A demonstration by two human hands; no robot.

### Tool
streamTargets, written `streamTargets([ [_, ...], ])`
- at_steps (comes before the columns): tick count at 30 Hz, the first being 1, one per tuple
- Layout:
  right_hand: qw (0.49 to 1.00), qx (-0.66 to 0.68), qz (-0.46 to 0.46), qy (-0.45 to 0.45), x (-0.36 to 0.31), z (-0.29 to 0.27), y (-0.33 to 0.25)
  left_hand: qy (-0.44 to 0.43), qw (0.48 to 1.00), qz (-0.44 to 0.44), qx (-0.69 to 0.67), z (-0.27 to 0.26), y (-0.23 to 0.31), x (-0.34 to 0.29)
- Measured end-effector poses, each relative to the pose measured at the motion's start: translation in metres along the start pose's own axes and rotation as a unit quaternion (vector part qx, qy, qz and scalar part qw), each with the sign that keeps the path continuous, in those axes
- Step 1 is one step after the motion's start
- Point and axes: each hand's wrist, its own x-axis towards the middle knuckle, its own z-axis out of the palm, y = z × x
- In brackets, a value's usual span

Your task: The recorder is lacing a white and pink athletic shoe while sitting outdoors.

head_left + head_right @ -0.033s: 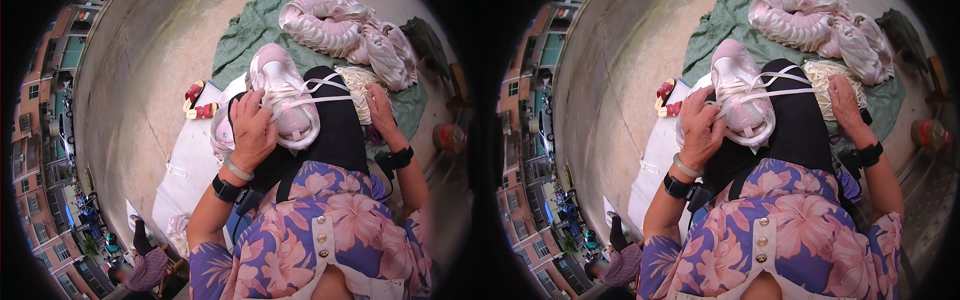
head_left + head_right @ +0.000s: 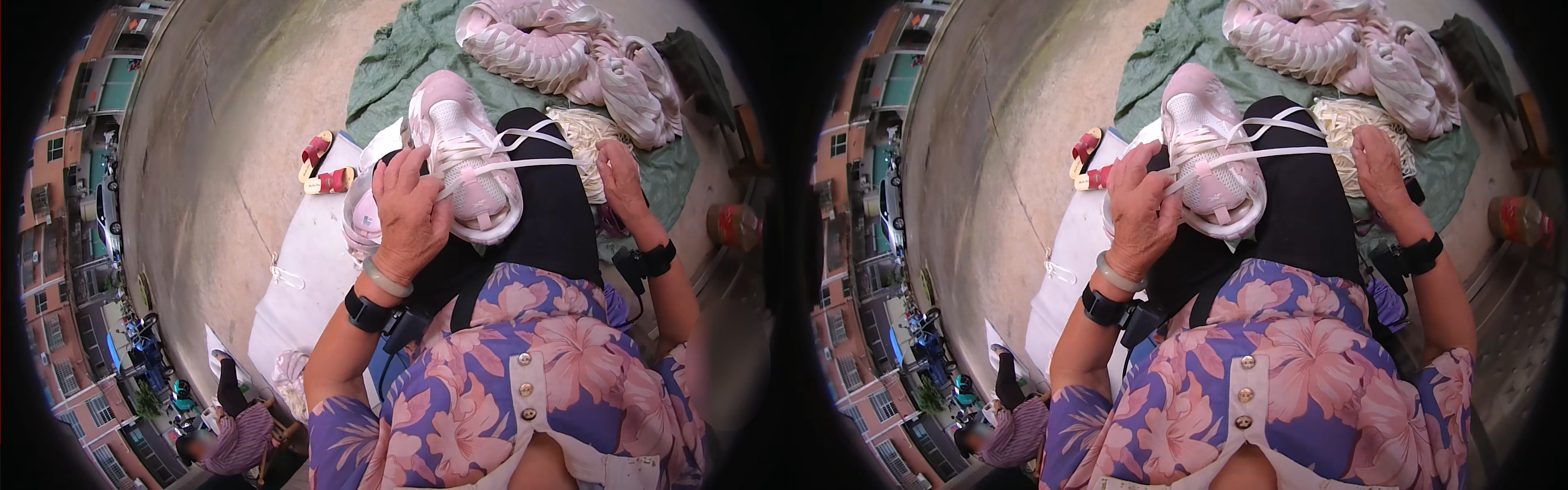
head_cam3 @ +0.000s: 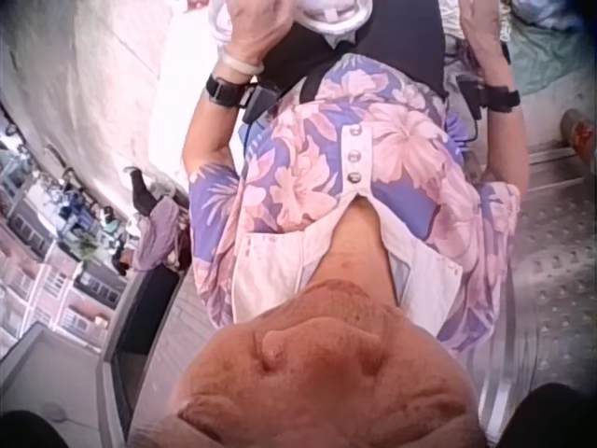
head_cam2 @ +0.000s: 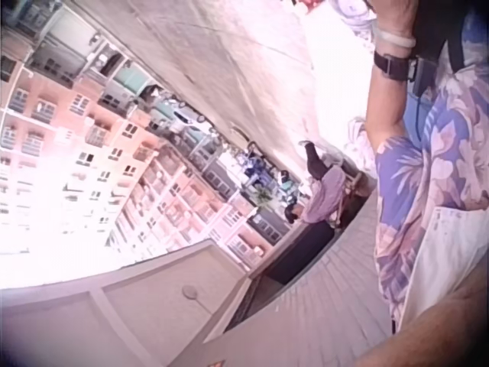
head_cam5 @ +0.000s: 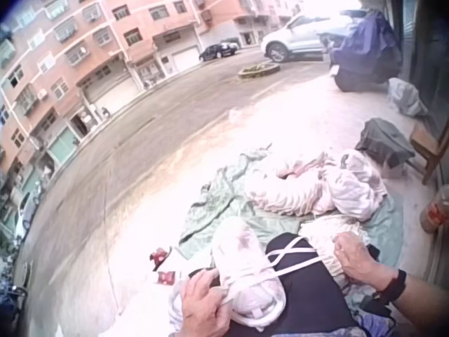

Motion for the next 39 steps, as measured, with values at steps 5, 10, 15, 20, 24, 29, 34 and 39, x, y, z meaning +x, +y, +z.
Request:
streamTargets([
  [5, 0.977, -0.067, -0.204, 0.006, 0.015, 0.026, -0.081, 0.029, 0.999, -0.013, -0.003, -0.013, 0.002, -0.002],
  [10, 0.955, -0.102, -0.277, 0.002, 0.03, 0.047, -0.12, 0.066, 0.996, 0.02, -0.051, -0.023, 0.008, -0.001],
  [15, 0.958, 0.0, -0.282, -0.045, 0.034, 0.055, -0.134, 0.049, 0.993, 0.032, -0.104, -0.029, 0.019, 0.002],
  [20, 0.96, -0.002, -0.277, -0.033, 0.035, 0.068, -0.137, 0.013, 0.982, 0.045, -0.182, -0.029, 0.013, 0.006],
  [24, 0.959, -0.046, -0.28, -0.006, 0.036, 0.068, -0.141, -0.014, 0.987, 0.033, -0.156, -0.033, 0.014, 0.006],
  [29, 0.954, -0.067, -0.291, 0.021, 0.037, 0.068, -0.143, -0.008, 0.989, 0.037, -0.146, -0.03, 0.015, 0.008],
  [34, 0.945, -0.121, -0.303, 0.016, 0.038, 0.044, -0.138, 0.024, 0.992, 0.032, -0.117, -0.021, 0.01, 0.01],
  [39, 0.982, 0.132, -0.061, -0.121, 0.044, 0.001, -0.131, -0.06, 0.99, -0.054, -0.111, -0.012, 0.019, 0.022],
])
